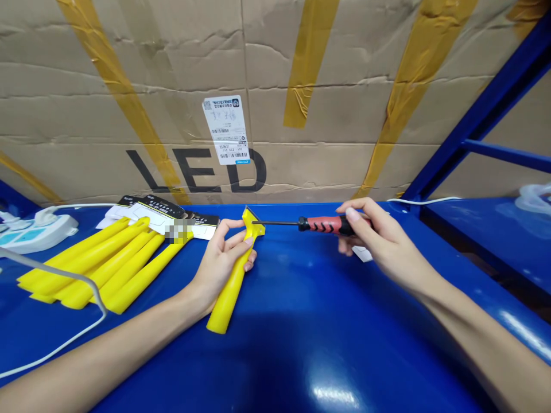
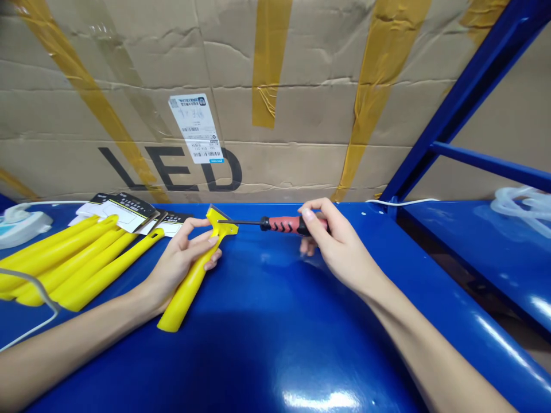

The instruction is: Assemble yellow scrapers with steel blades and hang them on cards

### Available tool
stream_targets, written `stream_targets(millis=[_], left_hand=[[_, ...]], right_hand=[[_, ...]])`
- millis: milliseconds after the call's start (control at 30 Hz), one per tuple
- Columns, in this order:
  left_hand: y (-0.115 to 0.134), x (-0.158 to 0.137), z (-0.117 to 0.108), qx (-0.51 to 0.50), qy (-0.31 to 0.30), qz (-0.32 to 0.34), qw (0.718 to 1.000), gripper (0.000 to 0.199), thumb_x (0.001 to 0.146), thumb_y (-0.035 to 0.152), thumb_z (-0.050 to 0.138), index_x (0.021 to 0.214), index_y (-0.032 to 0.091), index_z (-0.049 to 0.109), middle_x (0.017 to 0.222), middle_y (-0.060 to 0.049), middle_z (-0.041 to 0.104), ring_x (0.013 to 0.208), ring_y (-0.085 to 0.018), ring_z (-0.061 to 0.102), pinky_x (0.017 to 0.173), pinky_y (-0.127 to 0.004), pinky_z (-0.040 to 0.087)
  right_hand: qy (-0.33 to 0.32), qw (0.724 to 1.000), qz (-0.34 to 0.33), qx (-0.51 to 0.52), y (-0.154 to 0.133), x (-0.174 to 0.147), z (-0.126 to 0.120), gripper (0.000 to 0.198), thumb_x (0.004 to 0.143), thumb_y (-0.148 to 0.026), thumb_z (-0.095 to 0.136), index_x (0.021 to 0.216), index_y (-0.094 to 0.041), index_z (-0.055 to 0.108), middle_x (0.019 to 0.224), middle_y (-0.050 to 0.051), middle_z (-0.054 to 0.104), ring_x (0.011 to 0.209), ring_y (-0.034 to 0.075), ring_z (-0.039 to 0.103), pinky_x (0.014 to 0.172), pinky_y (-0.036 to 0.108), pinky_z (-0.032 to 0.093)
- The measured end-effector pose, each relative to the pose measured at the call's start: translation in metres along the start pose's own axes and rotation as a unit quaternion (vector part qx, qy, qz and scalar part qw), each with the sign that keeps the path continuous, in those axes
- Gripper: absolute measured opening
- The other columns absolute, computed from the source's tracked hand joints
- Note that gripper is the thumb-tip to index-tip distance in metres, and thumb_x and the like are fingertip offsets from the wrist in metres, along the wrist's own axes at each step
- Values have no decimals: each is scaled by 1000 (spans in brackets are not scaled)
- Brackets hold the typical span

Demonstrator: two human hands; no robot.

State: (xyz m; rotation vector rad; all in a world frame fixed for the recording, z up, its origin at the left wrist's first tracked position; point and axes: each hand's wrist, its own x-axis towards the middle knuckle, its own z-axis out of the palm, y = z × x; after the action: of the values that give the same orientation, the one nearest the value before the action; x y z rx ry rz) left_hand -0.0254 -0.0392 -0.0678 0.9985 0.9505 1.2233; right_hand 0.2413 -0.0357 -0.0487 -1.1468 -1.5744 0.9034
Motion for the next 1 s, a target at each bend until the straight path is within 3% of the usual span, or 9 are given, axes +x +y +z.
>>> stream_targets(millis=[100, 267, 400, 467, 633, 733, 800, 933, 1000], left_hand=[[0, 0, 0, -3, 15, -3, 1000, 37, 79, 18, 75, 102, 25, 46, 78, 4, 62, 54, -9, 54, 51, -20, 42], [1, -1, 0, 1, 3, -2, 1000, 36, 80, 18, 75, 101, 25, 46, 79, 3, 63, 54, -8, 54, 51, -20, 42], [1, -2, 0, 4, 17, -1, 1000, 35, 81, 18, 74, 102, 25, 47, 77, 4, 62, 56, -9, 55, 51, -19, 42], [1, -2, 0, 3, 16, -2, 1000, 36, 81, 18, 75, 102, 25, 47, 78, 4, 62, 57, -9, 55, 51, -20, 43], [1, -3, 1, -4, 0, -2, 1000, 36, 80, 18, 75, 101, 25, 47, 83, 2, 66, 56, -8, 54, 51, -20, 42], [2, -3, 1, 1, 14, -3, 1000, 37, 80, 18, 75, 101, 25, 46, 77, 4, 63, 56, -9, 55, 51, -19, 42], [2, -2, 1, 3, 21, -5, 1000, 38, 80, 18, 76, 101, 25, 46, 74, 5, 62, 55, -9, 55, 51, -19, 42], [1, -2, 2, 0, 3, -6, 1000, 38, 80, 19, 76, 101, 26, 45, 81, 3, 65, 54, -8, 54, 50, -20, 42], [1, -2, 2, 0, -1, -4, 1000, 38, 80, 19, 76, 101, 26, 45, 84, 3, 66, 54, -8, 54, 50, -20, 42]], right_hand=[[-44, 998, -19, 29, -3, -2, -1, 36, 91, -46, 68, 117, -26, 57, 97, 2, 66, 75, 14, 67, 69, 28, 55], [11, 999, 9, -46, -5, -4, 1, 36, 98, -58, 51, 102, -23, 58, 63, -5, 53, 39, 7, 46, 38, 22, 36], [-34, 999, -10, 6, -5, -4, -1, 33, 95, -52, 60, 115, -26, 57, 90, 2, 67, 69, 14, 67, 63, 28, 55], [-45, 998, -31, 22, -7, -4, -2, 34, 92, -47, 66, 116, -26, 55, 94, 2, 68, 72, 15, 68, 68, 29, 55], [5, 998, 19, -66, -9, -4, -2, 36, 99, -58, 46, 98, -23, 55, 59, -5, 56, 37, 8, 47, 38, 23, 36], [-38, 999, 3, -34, -7, -4, -4, 33, 95, -53, 59, 111, -24, 56, 78, 0, 66, 63, 14, 66, 56, 26, 51], [-63, 998, -23, -8, -6, -3, -4, 37, 91, -48, 67, 117, -25, 55, 83, 0, 68, 72, 16, 68, 65, 28, 54], [-10, 999, 2, -44, -8, -3, -1, 34, 99, -56, 50, 101, -23, 56, 60, -5, 57, 38, 8, 46, 40, 23, 37], [10, 999, 17, -43, -8, -3, 0, 37, 99, -59, 46, 99, -23, 56, 65, -3, 60, 39, 8, 48, 39, 23, 37]])
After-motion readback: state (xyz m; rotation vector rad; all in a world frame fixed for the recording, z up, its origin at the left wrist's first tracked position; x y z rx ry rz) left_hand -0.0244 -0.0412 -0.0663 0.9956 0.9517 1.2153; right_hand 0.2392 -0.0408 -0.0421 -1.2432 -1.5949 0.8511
